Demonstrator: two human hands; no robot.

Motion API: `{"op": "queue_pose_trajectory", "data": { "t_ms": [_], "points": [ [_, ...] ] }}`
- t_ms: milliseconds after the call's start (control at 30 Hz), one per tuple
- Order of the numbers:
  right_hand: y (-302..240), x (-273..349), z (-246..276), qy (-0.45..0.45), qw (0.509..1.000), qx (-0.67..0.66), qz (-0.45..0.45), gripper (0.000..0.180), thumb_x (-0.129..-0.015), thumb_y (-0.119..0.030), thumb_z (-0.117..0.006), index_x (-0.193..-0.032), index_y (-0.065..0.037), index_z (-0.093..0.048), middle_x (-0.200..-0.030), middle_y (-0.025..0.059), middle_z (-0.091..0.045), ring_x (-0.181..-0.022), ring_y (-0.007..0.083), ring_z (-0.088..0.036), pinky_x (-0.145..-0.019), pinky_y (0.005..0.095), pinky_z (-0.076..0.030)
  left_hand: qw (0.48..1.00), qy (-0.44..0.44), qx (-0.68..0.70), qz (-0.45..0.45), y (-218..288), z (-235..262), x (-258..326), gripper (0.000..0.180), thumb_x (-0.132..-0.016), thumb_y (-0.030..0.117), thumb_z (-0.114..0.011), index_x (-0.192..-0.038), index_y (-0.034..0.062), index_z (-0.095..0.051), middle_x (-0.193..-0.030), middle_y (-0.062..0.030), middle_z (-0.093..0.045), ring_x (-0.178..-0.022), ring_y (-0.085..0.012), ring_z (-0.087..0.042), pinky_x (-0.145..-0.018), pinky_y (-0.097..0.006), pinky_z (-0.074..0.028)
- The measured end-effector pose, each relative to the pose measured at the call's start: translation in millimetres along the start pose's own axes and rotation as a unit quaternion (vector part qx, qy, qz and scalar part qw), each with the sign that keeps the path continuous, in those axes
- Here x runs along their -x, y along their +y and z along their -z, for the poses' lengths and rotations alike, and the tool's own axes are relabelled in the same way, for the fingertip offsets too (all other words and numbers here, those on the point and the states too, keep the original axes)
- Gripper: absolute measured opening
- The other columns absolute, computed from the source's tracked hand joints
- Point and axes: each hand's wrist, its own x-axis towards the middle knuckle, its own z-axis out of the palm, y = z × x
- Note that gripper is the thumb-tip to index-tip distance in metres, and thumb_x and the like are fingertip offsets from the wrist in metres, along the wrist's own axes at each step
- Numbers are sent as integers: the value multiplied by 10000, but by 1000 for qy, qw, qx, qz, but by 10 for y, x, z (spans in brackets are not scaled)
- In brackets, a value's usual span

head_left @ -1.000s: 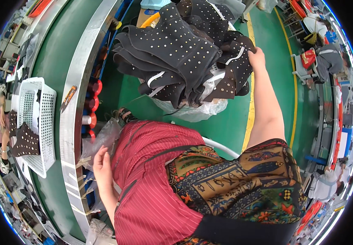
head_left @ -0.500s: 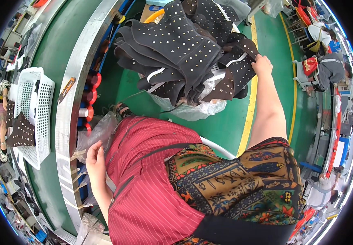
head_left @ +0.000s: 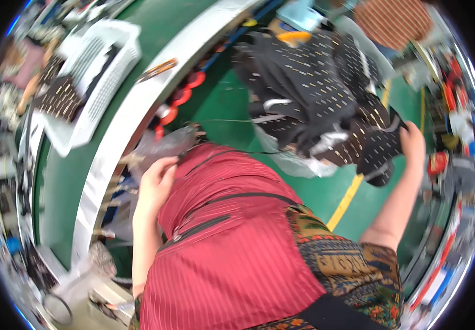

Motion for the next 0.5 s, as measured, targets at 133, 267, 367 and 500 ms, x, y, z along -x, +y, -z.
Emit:
{"op": "queue_pose_trajectory", "data": {
  "t_ms": [133, 267, 367, 500],
  "points": [
    [-728, 34, 1058, 67, 975, -144, 156, 319, -896, -139, -561, -1161, 38, -567, -1045, 143, -646, -985, 206, -602, -897, 294, -431, 999, -6, 7, -33, 137, 18, 39, 220, -862, 137, -594, -1051, 30, -629, -1013, -122, -662, -935, -245, -641, -813, -336, -500],
    [-1521, 218, 1514, 113, 848, -460, 238, 286, -927, -47, -534, -1200, 34, -567, -1130, 90, -620, -1014, 135, -586, -889, 245, -444, 991, -38, 113, -65, 335, 28, 148, 440, -834, 152, -650, -1241, 35, -530, -1256, -130, -541, -1148, -216, -527, -945, -322, -445],
    [-2692, 615, 1514, 108, 719, -624, 286, 274, -914, -20, -529, -1178, 34, -579, -1113, 107, -623, -988, 135, -595, -874, 251, -464, 981, 10, 169, -93, 353, 175, 304, 645, -804, 210, -685, -1366, 70, -399, -1371, -166, -437, -1259, -268, -437, -1007, -358, -393],
    [-3954, 956, 1371, -58, 653, -667, 355, 303, -878, -72, -592, -1160, 39, -590, -1076, 85, -629, -981, 134, -585, -883, 254, -445, 896, 103, 427, -65, 240, 547, 400, 708, -891, 421, -567, -1433, 65, -283, -1418, -165, -392, -1300, -262, -396, -1072, -386, -306]
  ]
}}
